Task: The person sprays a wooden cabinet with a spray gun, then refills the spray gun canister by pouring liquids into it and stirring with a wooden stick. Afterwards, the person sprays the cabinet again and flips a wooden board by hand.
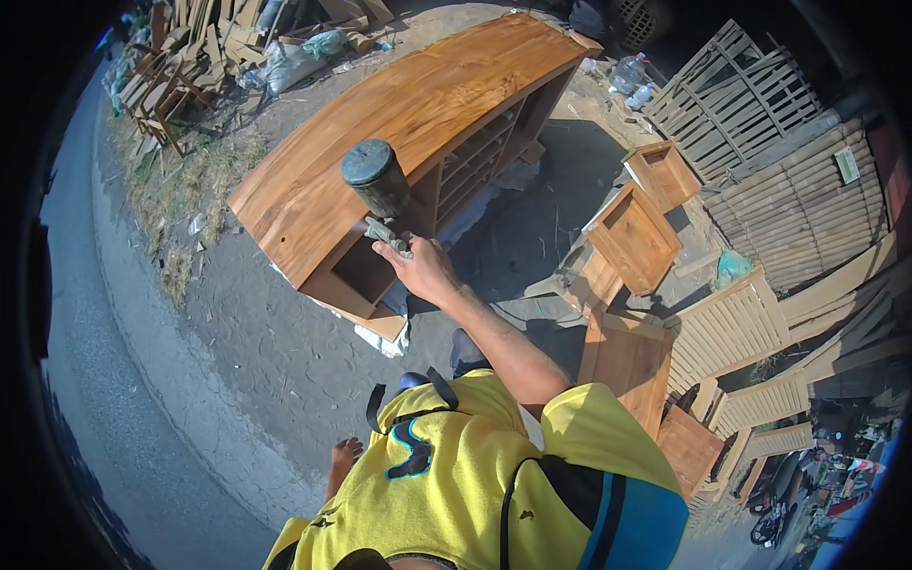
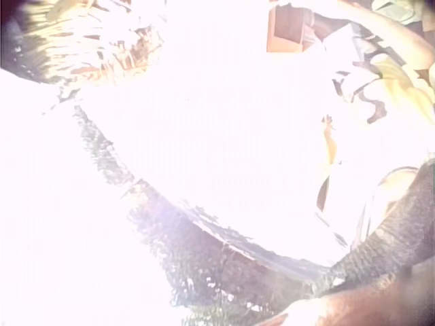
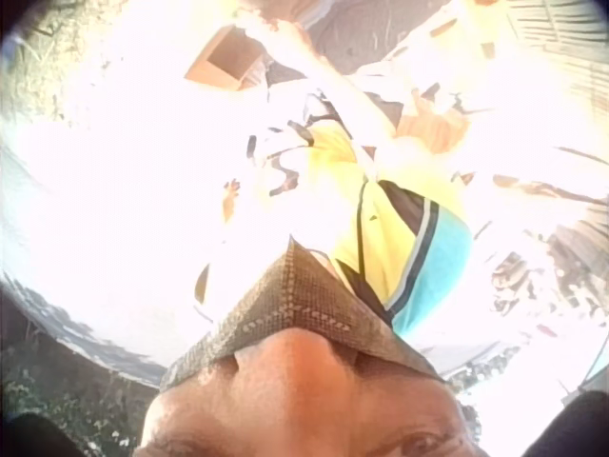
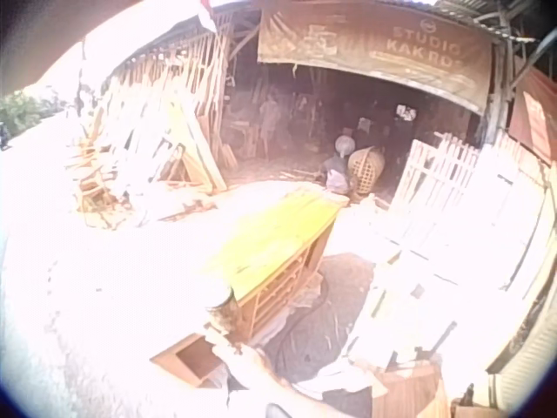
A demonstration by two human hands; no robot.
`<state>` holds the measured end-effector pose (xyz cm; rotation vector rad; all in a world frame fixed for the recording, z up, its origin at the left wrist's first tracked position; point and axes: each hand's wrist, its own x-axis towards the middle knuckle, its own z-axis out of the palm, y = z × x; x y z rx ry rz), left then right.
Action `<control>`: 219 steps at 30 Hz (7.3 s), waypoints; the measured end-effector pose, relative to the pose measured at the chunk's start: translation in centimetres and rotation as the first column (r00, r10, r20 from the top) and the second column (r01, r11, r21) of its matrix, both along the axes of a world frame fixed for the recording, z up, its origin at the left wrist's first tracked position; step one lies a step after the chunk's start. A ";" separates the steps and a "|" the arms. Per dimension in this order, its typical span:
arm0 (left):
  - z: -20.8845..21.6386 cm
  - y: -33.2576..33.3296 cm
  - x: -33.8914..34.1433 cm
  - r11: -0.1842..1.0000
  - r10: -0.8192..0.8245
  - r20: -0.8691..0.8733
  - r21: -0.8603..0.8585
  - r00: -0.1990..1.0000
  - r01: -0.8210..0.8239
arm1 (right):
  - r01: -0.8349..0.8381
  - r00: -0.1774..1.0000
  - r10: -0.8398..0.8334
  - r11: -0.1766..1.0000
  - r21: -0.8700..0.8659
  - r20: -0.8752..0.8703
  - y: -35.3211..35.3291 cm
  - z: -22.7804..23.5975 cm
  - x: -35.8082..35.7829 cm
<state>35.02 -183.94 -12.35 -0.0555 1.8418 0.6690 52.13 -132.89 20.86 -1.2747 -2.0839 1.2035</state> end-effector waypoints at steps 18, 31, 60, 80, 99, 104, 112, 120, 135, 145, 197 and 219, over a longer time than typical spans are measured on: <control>2.7 26.2 11.4 0.998 -0.002 -0.056 -0.058 0.998 -0.002 | 0.386 0.918 -0.394 0.913 0.131 0.041 37.1 -0.9 20.3; 0.1 38.9 11.5 0.976 -0.092 0.046 -0.196 0.995 0.100 | 0.286 0.949 -0.300 0.947 0.145 0.092 48.9 1.3 22.0; 4.9 71.3 24.1 0.962 -0.200 -0.013 -0.194 0.980 0.194 | 0.297 0.929 -0.311 0.950 0.096 0.200 87.2 -0.2 32.7; 4.4 78.4 29.4 0.968 0.182 -0.018 -0.175 0.983 -0.182 | 0.206 0.965 -0.218 0.974 0.091 0.149 95.0 1.1 32.8; 2.6 76.6 29.7 0.959 0.260 -0.055 -0.102 0.964 -0.264 | -0.277 0.960 0.279 0.958 -0.080 0.011 78.3 0.6 24.5; 2.6 77.1 29.5 0.962 0.254 -0.046 -0.090 0.966 -0.257 | -0.422 0.906 0.405 0.886 -0.191 -0.123 75.6 0.1 23.5; 3.2 78.2 29.6 0.971 0.199 -0.009 -0.131 0.980 -0.198 | -0.206 0.977 0.210 0.974 -0.089 0.038 80.2 0.4 27.9; 3.5 81.2 30.1 0.977 0.162 -0.007 -0.138 0.987 -0.161 | 0.176 0.970 -0.173 0.984 -0.006 0.172 92.3 0.9 34.2; 3.2 83.1 32.9 0.968 0.210 -0.047 -0.129 0.977 -0.215 | 0.185 0.971 -0.213 0.957 0.225 0.107 99.4 -0.8 35.1; 1.4 80.1 35.4 0.940 0.320 -0.036 -0.110 0.947 -0.322 | -0.092 0.992 0.092 0.996 -0.005 0.087 87.2 1.6 28.2; -3.8 41.0 33.5 0.505 0.863 -0.001 0.035 0.505 -0.862 | -0.777 0.614 0.788 0.593 0.210 0.050 21.4 -0.3 -25.6; -0.6 42.2 33.6 0.431 0.902 -0.020 0.006 0.431 -0.902 | -0.688 0.718 0.695 0.700 0.192 0.041 31.7 0.0 -22.1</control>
